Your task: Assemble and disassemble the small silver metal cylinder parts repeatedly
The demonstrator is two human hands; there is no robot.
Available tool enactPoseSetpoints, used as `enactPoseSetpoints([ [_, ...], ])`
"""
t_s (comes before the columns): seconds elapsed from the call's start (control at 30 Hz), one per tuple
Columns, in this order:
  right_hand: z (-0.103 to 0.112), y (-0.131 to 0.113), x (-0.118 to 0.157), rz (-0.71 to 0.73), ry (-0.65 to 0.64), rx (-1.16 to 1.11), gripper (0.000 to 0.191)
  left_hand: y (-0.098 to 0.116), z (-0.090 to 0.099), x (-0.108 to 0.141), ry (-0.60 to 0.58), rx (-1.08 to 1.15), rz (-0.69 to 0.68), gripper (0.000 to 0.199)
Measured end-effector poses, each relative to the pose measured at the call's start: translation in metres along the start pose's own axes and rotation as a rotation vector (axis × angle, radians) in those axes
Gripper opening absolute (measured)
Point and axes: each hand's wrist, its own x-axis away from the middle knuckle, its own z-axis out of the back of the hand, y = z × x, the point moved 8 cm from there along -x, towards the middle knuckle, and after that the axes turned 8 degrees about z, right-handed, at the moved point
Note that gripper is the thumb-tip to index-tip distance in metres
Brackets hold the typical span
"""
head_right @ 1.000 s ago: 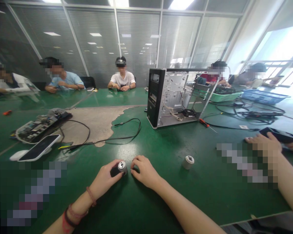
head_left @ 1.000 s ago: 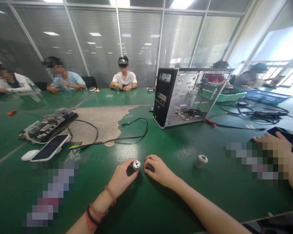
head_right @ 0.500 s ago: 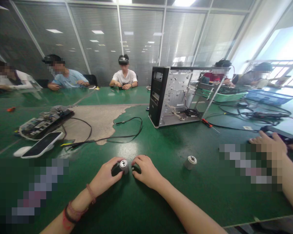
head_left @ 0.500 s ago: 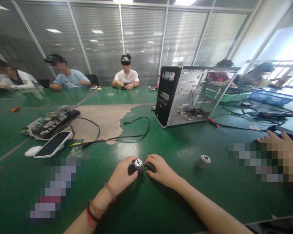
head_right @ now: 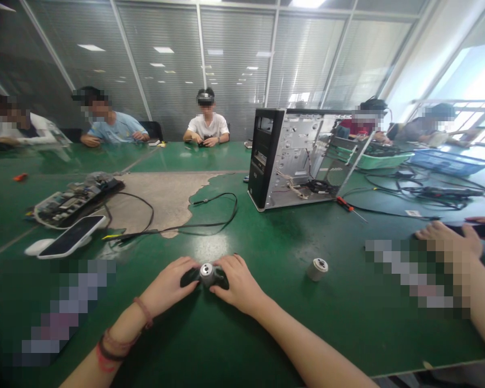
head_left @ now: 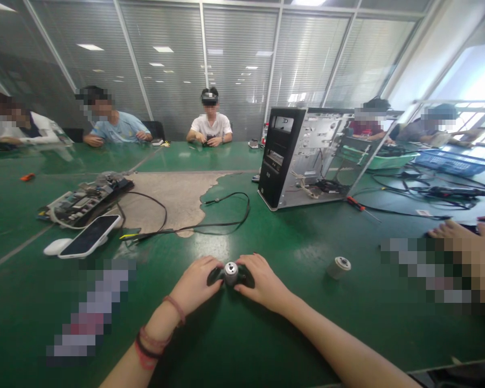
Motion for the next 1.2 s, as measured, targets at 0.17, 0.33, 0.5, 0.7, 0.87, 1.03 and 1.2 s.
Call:
enactPoseSetpoints([
  [0.17, -0.006, -0.003, -0.006, -0.003, 0.061, -0.052, 0.045, -0.002, 0.001, 0.001, 0.013, -0.057, -0.003, 0.019],
  [0.33, -0.005, -0.009, -0.007, 0.034, 0.092, -0.042, 0.052, 0.002, -0.001, 0.002, 0.019, -0.085, -0.04, 0.015],
  [0.5, -0.005, -0.008, -0.007, 0.006, 0.104, -0.062, 0.045, 0.006, -0.003, 0.001, 0.025, -0.101, -0.062, 0.013],
  [0.7, 0.001, -0.012, -0.01, 0.006, 0.124, -0.085, 0.035, 0.007, -0.001, 0.0, 0.062, -0.109, -0.074, 0.014],
  [0.87, 0.019, -0.006, -0.008, -0.03, 0.227, -0.038, 0.033, 0.008, -0.002, 0.001, 0.06, -0.107, -0.078, 0.015],
  [1.03, 0.068, 0.026, 0.0, -0.189, 0.399, 0.104, 0.026, 0.009, -0.002, 0.001, 0.067, -0.1, -0.074, 0.015],
  [1.2, 0.13, 0.067, 0.017, -0.374, 0.466, 0.431, 0.029, 0.008, -0.003, 0.001, 0.073, -0.098, -0.078, 0.015],
])
